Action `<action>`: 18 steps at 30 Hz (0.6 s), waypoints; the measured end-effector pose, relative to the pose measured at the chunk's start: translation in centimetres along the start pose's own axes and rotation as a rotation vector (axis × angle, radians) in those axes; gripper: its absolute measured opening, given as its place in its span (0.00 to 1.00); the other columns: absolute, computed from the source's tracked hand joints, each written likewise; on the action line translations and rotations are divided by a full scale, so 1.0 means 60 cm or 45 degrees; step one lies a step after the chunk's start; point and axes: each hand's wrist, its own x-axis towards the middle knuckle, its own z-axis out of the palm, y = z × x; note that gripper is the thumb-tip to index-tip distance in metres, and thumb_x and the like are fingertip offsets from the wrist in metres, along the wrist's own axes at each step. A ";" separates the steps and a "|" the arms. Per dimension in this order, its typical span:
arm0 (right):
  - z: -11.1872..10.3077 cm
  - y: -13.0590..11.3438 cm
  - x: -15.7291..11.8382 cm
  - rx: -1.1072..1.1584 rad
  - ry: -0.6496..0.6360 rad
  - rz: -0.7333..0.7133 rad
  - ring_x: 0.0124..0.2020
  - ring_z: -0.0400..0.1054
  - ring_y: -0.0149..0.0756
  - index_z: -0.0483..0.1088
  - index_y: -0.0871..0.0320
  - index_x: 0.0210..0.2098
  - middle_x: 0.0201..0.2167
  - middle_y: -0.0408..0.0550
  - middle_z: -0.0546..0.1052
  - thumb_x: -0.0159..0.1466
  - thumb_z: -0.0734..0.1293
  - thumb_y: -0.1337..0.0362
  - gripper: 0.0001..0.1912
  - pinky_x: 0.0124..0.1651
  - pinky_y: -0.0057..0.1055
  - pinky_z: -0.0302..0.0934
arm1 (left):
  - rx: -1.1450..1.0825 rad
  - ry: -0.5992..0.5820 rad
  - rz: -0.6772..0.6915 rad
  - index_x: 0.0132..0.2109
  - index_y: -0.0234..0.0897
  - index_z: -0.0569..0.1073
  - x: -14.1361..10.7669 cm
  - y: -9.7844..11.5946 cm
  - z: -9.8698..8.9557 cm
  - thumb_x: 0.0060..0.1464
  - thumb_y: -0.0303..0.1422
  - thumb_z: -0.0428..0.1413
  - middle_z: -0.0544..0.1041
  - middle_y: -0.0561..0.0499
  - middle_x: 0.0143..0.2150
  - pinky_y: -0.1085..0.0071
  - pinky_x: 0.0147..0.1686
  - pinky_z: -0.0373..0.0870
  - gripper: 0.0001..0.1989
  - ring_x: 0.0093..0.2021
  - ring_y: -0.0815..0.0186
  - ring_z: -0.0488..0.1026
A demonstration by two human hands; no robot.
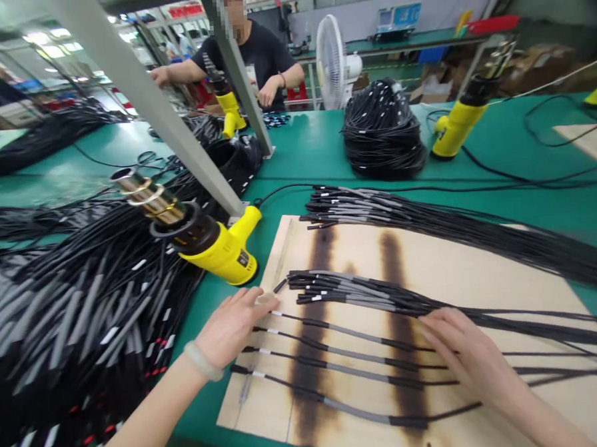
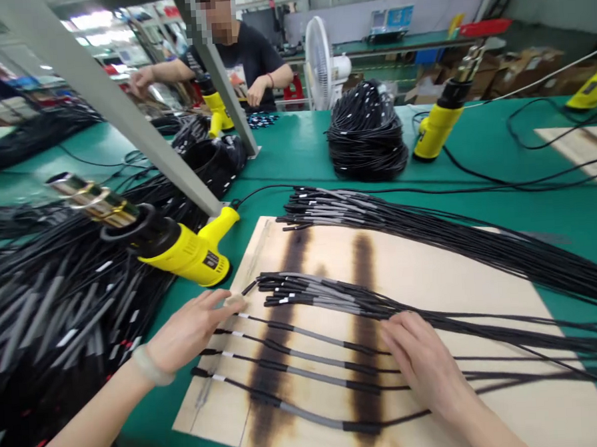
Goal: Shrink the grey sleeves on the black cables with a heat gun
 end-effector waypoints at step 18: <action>-0.033 -0.014 0.056 0.394 -0.098 0.135 0.41 0.68 0.36 0.66 0.56 0.41 0.40 0.50 0.72 0.65 0.58 0.64 0.08 0.42 0.29 0.64 | -0.380 0.296 0.008 0.55 0.33 0.62 0.099 0.068 0.005 0.55 0.27 0.48 0.67 0.41 0.52 0.59 0.49 0.63 0.19 0.51 0.59 0.64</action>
